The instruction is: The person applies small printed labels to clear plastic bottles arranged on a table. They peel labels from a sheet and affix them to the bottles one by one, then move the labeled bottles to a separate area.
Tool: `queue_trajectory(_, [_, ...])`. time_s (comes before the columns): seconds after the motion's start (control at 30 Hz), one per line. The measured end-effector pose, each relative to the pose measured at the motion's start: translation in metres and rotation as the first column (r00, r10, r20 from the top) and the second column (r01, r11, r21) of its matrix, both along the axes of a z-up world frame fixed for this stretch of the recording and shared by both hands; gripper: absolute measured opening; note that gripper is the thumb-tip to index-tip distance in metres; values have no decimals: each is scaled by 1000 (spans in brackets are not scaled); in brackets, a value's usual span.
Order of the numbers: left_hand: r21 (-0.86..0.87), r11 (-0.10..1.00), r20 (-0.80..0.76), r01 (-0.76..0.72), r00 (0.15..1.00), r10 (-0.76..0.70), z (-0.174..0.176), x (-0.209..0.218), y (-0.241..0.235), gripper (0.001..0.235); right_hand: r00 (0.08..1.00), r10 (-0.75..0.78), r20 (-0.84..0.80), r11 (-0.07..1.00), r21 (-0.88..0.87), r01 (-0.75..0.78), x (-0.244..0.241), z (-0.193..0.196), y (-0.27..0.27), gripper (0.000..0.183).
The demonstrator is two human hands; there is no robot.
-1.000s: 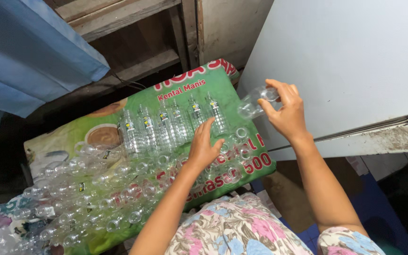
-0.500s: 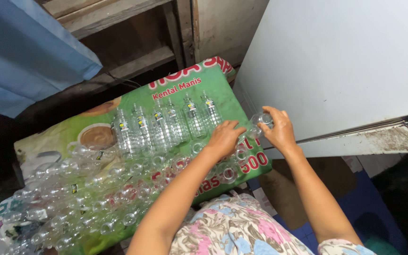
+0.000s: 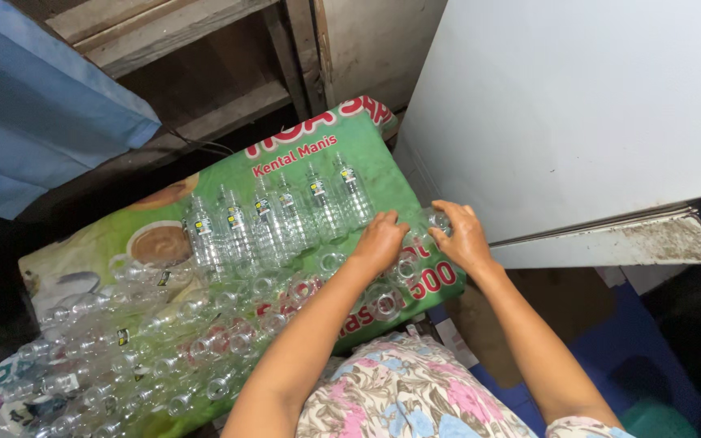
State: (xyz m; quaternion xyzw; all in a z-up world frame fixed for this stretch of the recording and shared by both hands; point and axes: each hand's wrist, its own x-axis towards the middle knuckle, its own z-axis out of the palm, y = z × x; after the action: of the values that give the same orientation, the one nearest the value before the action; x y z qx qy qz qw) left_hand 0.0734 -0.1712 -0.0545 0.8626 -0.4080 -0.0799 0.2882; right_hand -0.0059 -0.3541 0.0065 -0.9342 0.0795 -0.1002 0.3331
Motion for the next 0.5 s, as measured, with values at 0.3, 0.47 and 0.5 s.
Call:
queue_trajectory(0.3, [-32,994,-9,-104,995,103,6,3,12,32,991,121,52,992,-47,-118,7,-7,19,54])
queue_trajectory(0.47, [-9,992,-49,-129,990,129,29,1,20,49,981,176,79,984,-53,-173,19,15,17,55])
queue_trajectory(0.5, [-6,991,-55,-136,989,135,33,0,23,51,981,169,97,984,-70,-162,25,18,17,53])
